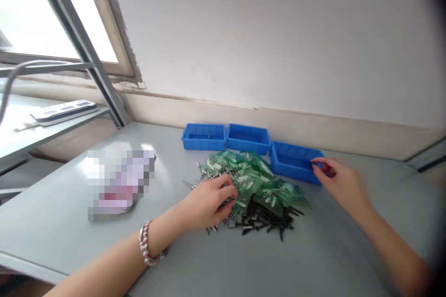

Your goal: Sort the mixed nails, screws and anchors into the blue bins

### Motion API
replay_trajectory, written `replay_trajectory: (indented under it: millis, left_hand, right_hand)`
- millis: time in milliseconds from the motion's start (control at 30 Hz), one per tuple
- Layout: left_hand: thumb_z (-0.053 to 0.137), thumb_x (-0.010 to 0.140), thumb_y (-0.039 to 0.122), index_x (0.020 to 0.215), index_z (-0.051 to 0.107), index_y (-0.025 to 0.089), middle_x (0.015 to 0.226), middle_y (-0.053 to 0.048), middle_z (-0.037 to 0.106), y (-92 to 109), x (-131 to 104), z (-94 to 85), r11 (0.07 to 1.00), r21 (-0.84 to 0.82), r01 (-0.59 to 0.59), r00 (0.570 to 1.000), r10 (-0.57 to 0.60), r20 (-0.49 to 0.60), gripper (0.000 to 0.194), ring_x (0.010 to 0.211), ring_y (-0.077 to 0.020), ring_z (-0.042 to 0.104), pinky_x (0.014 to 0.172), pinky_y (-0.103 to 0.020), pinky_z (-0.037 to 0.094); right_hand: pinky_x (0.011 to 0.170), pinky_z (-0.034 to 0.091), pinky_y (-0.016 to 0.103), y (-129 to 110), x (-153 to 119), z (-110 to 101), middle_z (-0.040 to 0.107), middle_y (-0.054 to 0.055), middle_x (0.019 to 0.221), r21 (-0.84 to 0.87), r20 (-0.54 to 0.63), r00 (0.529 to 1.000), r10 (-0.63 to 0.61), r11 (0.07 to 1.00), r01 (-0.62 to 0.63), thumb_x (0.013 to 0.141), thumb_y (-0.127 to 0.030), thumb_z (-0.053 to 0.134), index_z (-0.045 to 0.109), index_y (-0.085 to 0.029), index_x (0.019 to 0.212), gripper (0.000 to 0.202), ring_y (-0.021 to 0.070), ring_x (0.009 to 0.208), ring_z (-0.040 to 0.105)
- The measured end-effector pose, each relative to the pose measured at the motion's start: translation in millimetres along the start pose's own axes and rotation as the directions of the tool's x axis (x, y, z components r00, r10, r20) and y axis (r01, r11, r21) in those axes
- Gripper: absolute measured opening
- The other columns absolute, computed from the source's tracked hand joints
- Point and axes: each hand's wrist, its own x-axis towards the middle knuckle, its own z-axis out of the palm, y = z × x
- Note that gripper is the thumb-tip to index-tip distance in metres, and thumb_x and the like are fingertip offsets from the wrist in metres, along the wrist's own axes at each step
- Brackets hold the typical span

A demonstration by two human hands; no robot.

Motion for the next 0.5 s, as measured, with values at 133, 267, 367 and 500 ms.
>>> replay_trajectory:
  millis: [133,267,367,500]
  left_hand:
    - [0.041,0.084,0.019,0.093,0.051,0.018,0.092,-0.005,0.05,-1,0,0.5,1.0,0.028,-0.001,1.0,0.001,-0.008,0.014,0.068,-0.0123,0.05,0.064,-0.025,0.044]
    - [0.042,0.083,0.019,0.093,0.051,0.018,0.092,-0.005,0.05,-2,1,1.6,0.999,0.032,-0.01,1.0,0.011,-0.011,0.013,0.067,-0.0121,0.05,0.063,-0.024,0.044]
    - [0.042,0.083,0.019,0.092,0.051,0.017,0.092,-0.005,0.05,-2,0,2.2,1.0,0.026,-0.007,1.0,0.008,-0.009,0.013,0.067,-0.0123,0.05,0.063,-0.025,0.044]
    - [0.041,0.083,0.018,0.094,0.05,0.018,0.093,-0.005,0.049,-3,-1,2.6,1.0,0.018,0.0,1.0,0.0,-0.006,0.014,0.067,-0.0122,0.05,0.063,-0.025,0.044]
  right_hand:
    - [0.049,0.035,0.028,3,0,1,0.05,0.001,0.061,-0.028,0.033,0.999,0.007,1.0,-0.006,0.079,-0.047,0.039,0.061,-0.019,0.08,0.036,0.0131,0.048,0.044]
    - [0.049,0.036,0.027,3,0,2,0.049,0.001,0.059,-0.034,0.053,0.999,0.012,0.999,-0.01,0.079,-0.048,0.038,0.061,-0.019,0.08,0.037,0.0133,0.048,0.044]
    - [0.047,0.035,0.027,1,1,-1,0.048,0.0,0.057,-0.016,0.08,0.997,0.004,1.0,-0.002,0.078,-0.05,0.038,0.062,-0.018,0.081,0.04,0.0133,0.046,0.044]
    - [0.048,0.036,0.026,-10,1,-7,0.048,0.0,0.059,-0.003,0.093,0.996,-0.009,1.0,0.009,0.078,-0.043,0.041,0.062,-0.018,0.083,0.033,0.0124,0.047,0.045]
